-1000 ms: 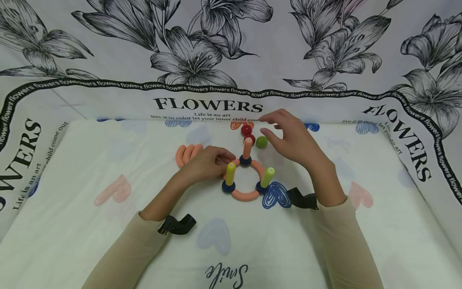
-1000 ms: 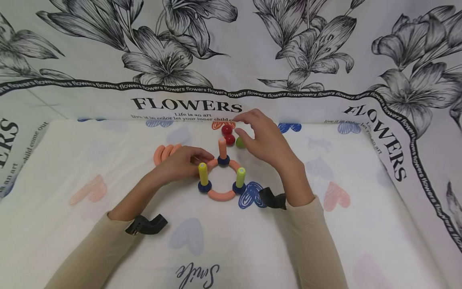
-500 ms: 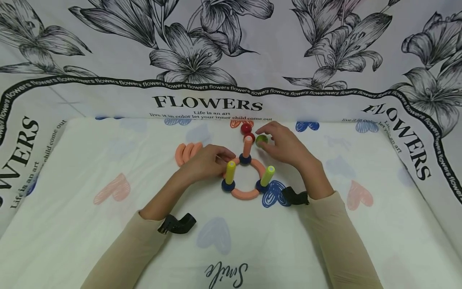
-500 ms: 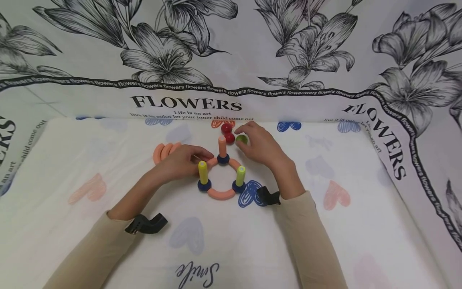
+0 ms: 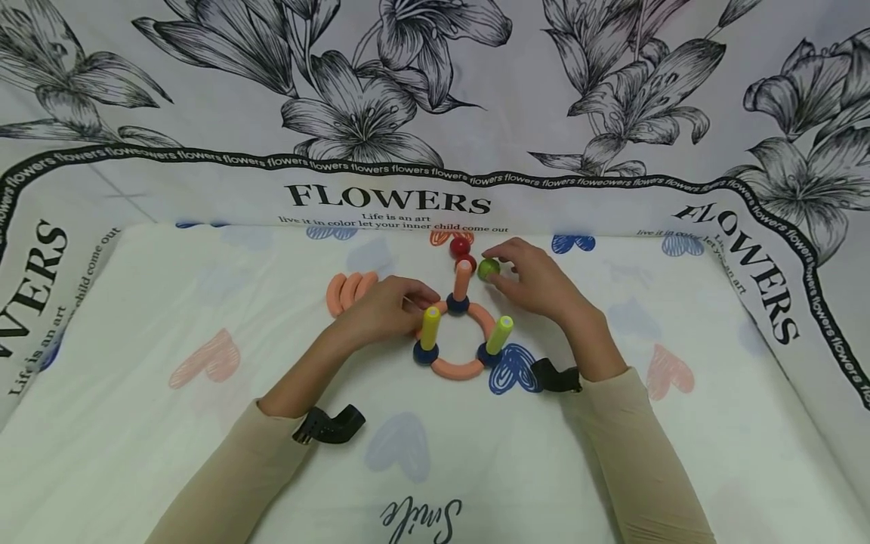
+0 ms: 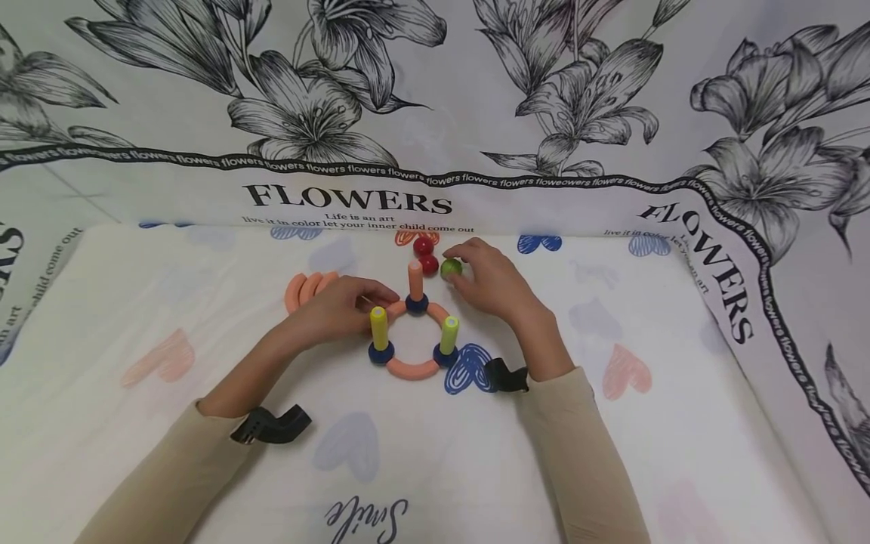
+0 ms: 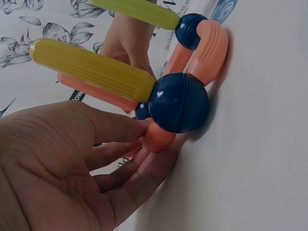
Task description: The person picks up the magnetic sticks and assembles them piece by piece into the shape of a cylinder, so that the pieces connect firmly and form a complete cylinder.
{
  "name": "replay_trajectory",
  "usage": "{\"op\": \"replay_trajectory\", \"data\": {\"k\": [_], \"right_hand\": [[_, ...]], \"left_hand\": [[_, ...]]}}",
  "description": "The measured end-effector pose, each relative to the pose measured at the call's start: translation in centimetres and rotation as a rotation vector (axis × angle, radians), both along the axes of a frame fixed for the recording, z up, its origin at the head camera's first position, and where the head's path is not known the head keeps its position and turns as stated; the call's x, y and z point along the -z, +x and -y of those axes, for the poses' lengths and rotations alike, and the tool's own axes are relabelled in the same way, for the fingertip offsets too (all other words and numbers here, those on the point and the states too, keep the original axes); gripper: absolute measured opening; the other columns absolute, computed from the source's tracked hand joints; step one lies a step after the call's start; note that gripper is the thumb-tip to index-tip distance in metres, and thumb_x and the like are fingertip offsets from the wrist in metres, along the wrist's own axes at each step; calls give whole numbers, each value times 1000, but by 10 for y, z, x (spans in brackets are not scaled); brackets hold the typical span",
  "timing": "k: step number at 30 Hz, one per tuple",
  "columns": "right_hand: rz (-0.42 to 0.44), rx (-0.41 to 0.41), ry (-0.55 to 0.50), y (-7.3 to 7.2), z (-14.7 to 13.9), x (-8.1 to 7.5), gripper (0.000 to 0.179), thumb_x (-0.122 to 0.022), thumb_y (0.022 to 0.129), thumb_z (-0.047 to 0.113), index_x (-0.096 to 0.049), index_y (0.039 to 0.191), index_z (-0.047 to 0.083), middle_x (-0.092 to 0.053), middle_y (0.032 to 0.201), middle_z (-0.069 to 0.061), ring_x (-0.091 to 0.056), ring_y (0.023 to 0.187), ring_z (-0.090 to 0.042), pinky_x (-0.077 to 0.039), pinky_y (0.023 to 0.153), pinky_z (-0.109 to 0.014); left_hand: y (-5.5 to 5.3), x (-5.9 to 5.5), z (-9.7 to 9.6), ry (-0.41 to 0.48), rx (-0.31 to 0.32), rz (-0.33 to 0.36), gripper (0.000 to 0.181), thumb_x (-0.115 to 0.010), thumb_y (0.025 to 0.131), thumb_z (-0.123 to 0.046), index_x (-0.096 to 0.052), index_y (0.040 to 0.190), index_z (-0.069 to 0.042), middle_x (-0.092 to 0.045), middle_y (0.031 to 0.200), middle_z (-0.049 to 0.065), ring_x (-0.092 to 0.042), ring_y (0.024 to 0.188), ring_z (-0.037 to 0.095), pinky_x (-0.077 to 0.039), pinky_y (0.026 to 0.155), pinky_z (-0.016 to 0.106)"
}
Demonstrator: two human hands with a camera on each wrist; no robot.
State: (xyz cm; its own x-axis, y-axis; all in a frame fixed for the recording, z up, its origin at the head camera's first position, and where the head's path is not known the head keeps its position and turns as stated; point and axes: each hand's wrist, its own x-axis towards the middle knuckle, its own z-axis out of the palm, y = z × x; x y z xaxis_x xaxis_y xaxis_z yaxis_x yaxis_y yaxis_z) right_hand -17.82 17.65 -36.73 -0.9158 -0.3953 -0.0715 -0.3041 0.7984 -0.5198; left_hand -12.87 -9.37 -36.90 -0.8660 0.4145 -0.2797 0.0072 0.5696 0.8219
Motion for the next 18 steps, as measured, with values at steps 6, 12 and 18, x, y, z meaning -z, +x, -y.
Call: {"op": "replay_trajectory", "data": {"k": [6,12,18], "right_hand": [[11,-22,-28,-2,4,2,38,-69,102,16,-66,139,9,-65,138,-14,-64,130,-34,-53,112,-52],[8,-7,-46,-1,5,5,36,-71,100,13,-68,136,8,-67,133,-13,-67,125,-32,-55,110,-49],[-4,1,-79,-1,1,7,36,-71,99,11,-67,135,6,-67,133,-13,-68,125,-32,-56,109,-47]], "left_hand": [[-1,1,2,0,-6,2,39,-63,94,-3,-71,132,-4,-76,121,13,-70,84,17,-55,80,26],[-1,2,0,-15,-18,28,37,-65,95,-7,-72,131,-6,-76,122,11,-70,88,18,-55,81,27],[0,1,-2,-10,-15,20,37,-63,95,-6,-72,131,-6,-76,121,10,-70,88,17,-54,81,27]]}}
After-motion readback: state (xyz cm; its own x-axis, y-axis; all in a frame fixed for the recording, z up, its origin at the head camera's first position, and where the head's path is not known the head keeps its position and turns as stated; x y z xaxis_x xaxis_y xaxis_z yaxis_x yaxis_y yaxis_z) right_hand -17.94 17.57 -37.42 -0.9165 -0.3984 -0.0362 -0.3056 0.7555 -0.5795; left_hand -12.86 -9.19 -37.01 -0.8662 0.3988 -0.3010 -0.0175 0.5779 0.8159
